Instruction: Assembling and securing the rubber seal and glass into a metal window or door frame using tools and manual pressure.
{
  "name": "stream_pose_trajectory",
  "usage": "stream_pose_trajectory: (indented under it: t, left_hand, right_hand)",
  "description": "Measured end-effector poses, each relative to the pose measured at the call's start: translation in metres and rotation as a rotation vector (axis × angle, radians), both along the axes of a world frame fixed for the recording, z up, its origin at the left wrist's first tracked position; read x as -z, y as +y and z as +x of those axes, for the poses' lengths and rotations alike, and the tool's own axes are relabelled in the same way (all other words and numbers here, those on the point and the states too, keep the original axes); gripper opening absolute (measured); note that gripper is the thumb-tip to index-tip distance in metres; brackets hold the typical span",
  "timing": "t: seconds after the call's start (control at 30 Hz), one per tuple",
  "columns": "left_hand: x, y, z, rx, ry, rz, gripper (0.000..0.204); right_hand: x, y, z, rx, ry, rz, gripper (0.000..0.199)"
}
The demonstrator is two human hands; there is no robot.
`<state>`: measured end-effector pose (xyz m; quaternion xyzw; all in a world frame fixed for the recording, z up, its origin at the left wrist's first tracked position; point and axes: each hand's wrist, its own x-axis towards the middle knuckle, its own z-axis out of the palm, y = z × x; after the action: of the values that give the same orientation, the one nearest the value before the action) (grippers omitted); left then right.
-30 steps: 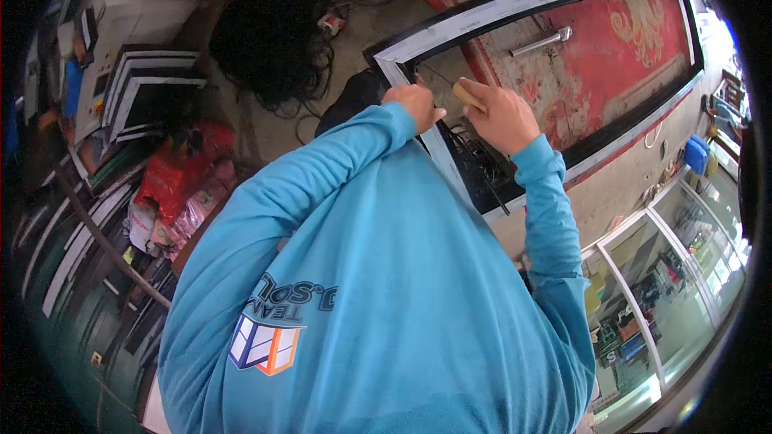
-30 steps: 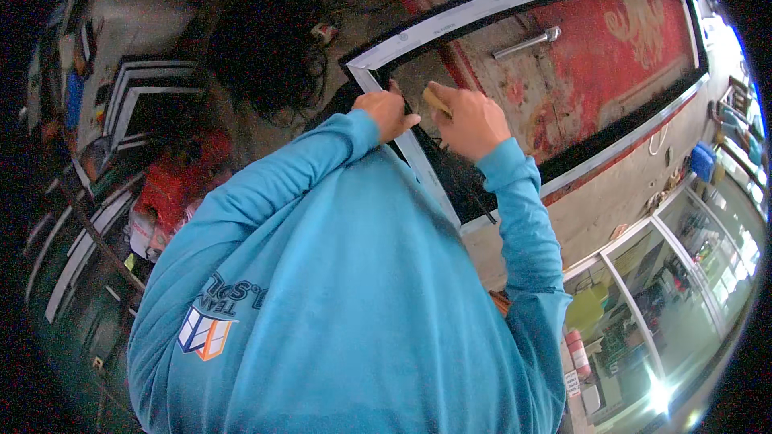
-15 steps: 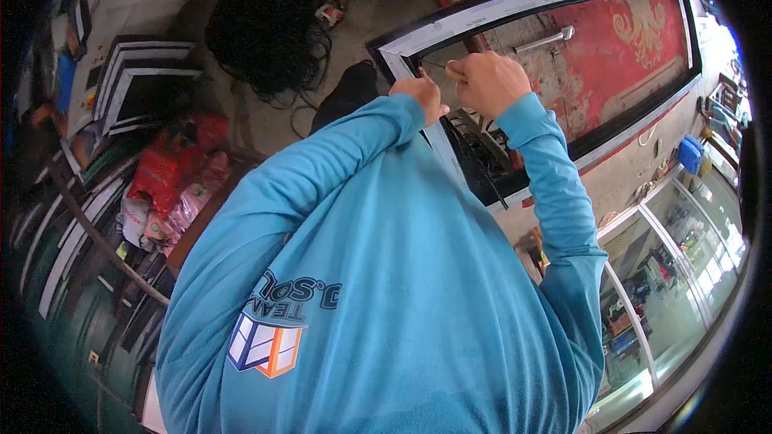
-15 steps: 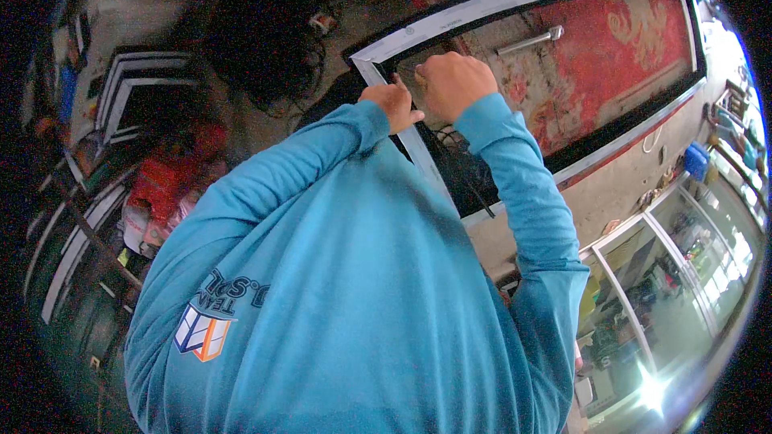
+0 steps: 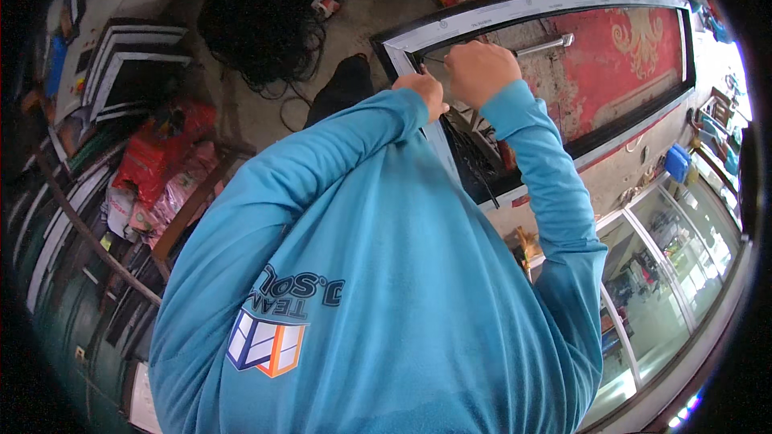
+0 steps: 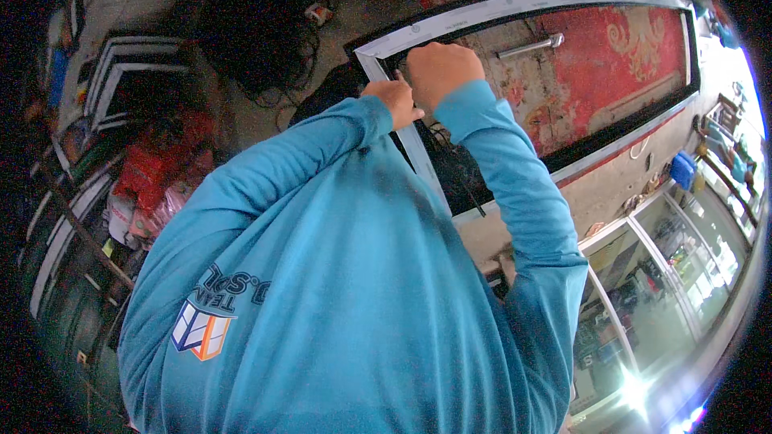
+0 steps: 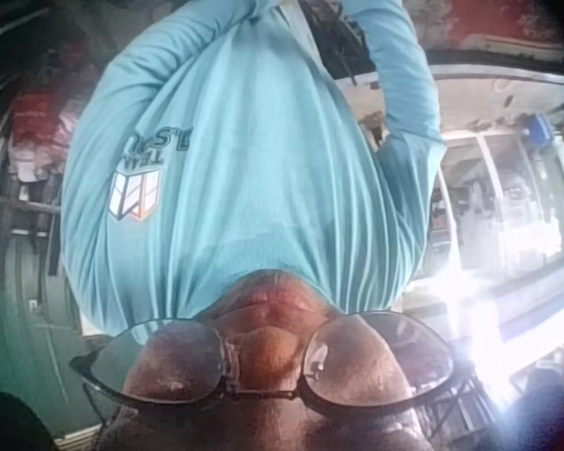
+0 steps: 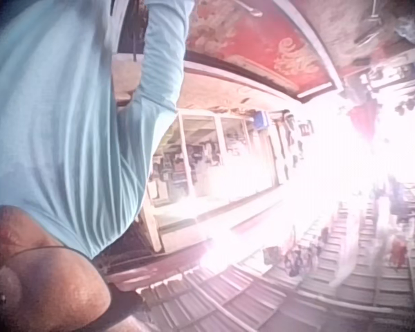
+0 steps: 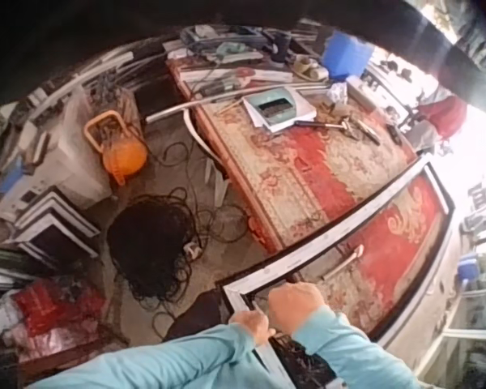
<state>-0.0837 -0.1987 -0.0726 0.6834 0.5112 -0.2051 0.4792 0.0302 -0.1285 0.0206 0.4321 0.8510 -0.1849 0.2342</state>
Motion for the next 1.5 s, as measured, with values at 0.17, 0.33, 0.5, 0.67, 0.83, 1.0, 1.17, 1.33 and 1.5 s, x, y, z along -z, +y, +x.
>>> stream_pose_trajectory:
  t: [0.17, 0.33, 0.5, 0.67, 0.83, 1.0, 1.17, 1.33, 1.5]
  left_hand:
    - [0.023, -0.008, 0.004, -0.037, -0.001, 0.046, 0.069]
    - [0.055, -0.02, 0.01, -0.14, -0.066, 0.101, 0.045]
    - [0.066, -0.029, 0.009, -0.192, -0.279, 0.28, 0.06]
    - [0.049, -0.028, -0.002, -0.182, -0.201, 0.243, 0.052]
    - [0.025, -0.023, 0.004, -0.26, -0.113, 0.233, 0.049]
    - [0.011, -0.01, 0.0, -0.037, -0.052, 0.151, 0.051]
    - [-0.004, -0.003, -0.004, 0.016, -0.033, 0.126, 0.054]
    - [-0.009, -0.006, -0.005, -0.044, 0.0, 0.124, 0.077]
    - [-0.006, -0.008, 0.0, -0.053, 0.074, 0.118, 0.091]
  right_hand:
    - [-0.013, 0.0, -0.018, -0.037, -0.014, -0.009, 0.021]
    - [-0.016, -0.001, -0.031, -0.059, -0.061, -0.013, 0.021]
    - [-0.02, -0.015, -0.052, -0.042, -0.069, -0.031, 0.02]
    - [-0.027, -0.013, -0.051, 0.033, -0.08, -0.011, 0.019]
    - [-0.023, -0.011, -0.04, 0.058, -0.005, -0.003, 0.019]
    - [-0.019, -0.02, -0.007, 0.253, -0.047, -0.031, 0.024]
    - [-0.022, -0.037, 0.102, 0.602, -0.02, 0.066, 0.038]
    - [0.053, -0.072, 0.182, 0.923, -0.064, 0.351, 0.058]
    - [0.147, -0.103, 0.179, 1.103, 0.016, 0.452, 0.073]
